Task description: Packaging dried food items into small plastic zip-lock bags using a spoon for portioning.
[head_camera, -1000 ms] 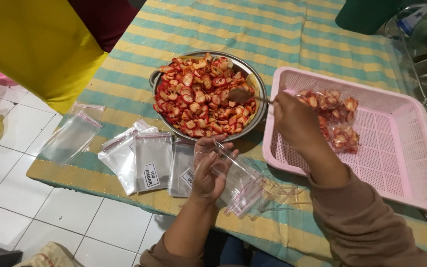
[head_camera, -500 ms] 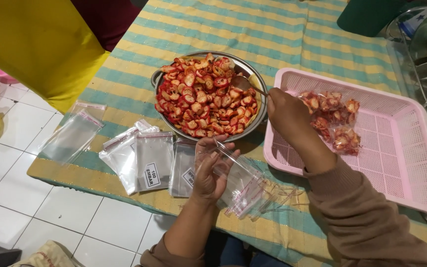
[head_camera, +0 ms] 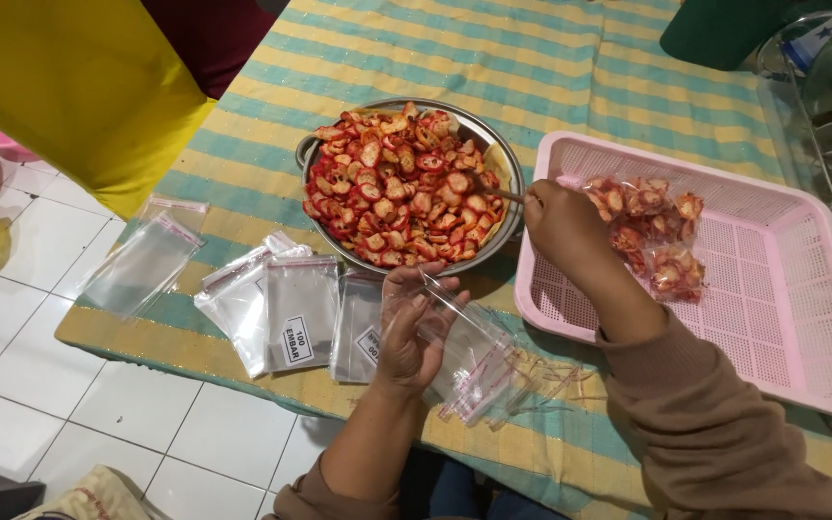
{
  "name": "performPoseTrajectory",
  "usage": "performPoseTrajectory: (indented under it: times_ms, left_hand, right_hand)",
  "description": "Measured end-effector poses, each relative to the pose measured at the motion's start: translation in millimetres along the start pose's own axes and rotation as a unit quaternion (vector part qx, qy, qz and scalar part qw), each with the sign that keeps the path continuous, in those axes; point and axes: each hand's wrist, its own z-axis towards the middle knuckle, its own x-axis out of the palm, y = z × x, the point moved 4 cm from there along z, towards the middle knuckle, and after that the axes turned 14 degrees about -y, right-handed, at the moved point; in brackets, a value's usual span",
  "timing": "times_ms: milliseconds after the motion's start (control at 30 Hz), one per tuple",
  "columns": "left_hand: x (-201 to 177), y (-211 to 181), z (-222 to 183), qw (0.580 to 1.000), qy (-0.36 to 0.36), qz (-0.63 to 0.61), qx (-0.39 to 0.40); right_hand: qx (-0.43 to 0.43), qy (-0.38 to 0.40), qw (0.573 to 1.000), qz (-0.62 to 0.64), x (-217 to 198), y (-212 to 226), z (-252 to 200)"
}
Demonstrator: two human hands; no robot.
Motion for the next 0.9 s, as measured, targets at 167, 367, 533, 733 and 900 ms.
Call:
performPoseTrajectory:
  times_ms: [167,367,533,733,900]
  left_hand:
    - [1.6,0.1,-0.8,1.000,0.000,0.000,0.000]
    - [2.9,-0.3,-0.9,1.000,-0.001,0.003,0.000]
    - [0.7,0.3,-0.4,1.000,-0.001,0.007,0.000]
    - [-4.5,0.0,3.5,1.000,0.001,0.007,-0.003]
    - [-5.5,-5.3,6.3,1.000,-0.010,-0.012,0.003]
  right_hand:
    - [0.038,0.023,0.997,0.070,9.7,6.2,-15.1]
    - [0.152,0.060,0.975,0.147,16.8,-15.5,0.9]
    - [0.294,0.040,0.894,0.335,15.8,-25.7,-0.6]
    - [0.319,0.049,0.854,0.407,10.6,-29.7,-1.7]
    - [0.305,0.033,0.863,0.402,-8.5,-24.6,-8.1]
